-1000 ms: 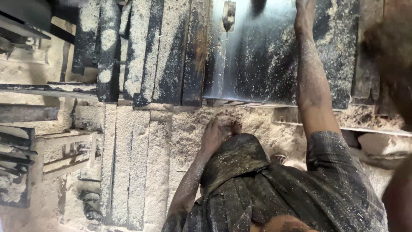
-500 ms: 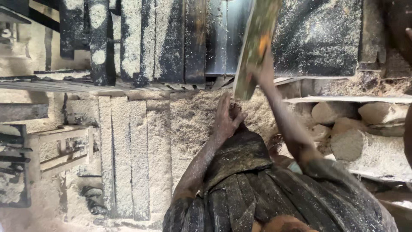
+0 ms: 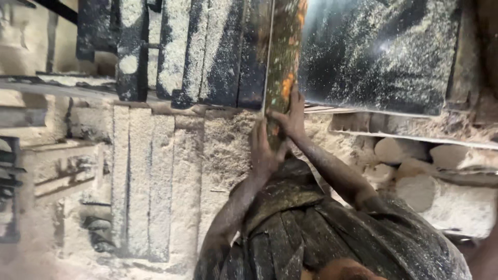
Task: The person saws multiple wooden logs by feeding them through a circular table saw.
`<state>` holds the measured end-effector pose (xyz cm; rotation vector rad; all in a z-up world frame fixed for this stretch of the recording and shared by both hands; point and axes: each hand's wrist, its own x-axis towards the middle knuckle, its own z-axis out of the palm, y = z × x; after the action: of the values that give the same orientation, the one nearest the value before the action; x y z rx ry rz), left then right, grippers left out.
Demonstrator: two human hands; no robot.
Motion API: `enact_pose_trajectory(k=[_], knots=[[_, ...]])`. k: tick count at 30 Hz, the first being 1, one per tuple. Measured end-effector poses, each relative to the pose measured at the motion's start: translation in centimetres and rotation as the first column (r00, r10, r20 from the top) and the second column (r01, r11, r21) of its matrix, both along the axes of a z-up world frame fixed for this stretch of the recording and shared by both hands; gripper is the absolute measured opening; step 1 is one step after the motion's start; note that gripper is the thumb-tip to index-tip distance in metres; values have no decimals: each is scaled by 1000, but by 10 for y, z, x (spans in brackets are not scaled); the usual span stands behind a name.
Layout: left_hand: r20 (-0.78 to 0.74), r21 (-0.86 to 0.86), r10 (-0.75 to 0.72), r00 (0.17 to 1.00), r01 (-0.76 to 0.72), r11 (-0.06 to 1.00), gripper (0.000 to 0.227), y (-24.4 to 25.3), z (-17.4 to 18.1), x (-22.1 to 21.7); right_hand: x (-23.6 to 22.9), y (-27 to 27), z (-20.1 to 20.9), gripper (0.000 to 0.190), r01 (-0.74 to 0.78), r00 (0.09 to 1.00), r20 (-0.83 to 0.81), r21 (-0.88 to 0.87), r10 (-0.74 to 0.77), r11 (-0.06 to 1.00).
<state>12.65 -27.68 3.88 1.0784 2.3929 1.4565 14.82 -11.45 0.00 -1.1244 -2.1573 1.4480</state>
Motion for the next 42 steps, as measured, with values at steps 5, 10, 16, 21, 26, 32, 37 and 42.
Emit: enact_pose_trajectory(k=[5, 10, 16, 21, 26, 32, 37, 42], knots=[[-50, -50, 28, 998, -30, 998, 68, 33, -5, -30, -26, 28, -7, 128, -8, 998, -63, 156, 18, 988], [-110, 8, 30, 993, -30, 1000, 57, 62, -26, -50, -49, 59, -9, 132, 44, 999, 8, 98, -45, 994], [-105, -56, 83, 991, -90, 994, 58, 123, -43, -86, -92, 104, 26, 118, 78, 992, -104, 33, -74, 996], [50, -49, 144, 988, -142, 989, 74, 119, -39, -88, -48, 48, 22, 108, 77, 980, -165, -180, -107, 981], [139, -29, 235, 962, -233, 972, 54, 128, -41, -91, -8, 8, 24, 71, 21, 989, -124, -430, -82, 903], [222, -21, 178, 959, -178, 984, 45, 183, -45, -136, -57, 68, -6, 47, 68, 933, -284, -464, -221, 883], [32, 213, 288, 957, -288, 934, 48, 261, -45, -192, -121, 150, -32, 36, 126, 915, -343, -262, -214, 957], [6, 201, 256, 967, -252, 947, 46, 283, -97, -211, -88, 184, 1, 77, -159, 961, -258, -219, 101, 963]])
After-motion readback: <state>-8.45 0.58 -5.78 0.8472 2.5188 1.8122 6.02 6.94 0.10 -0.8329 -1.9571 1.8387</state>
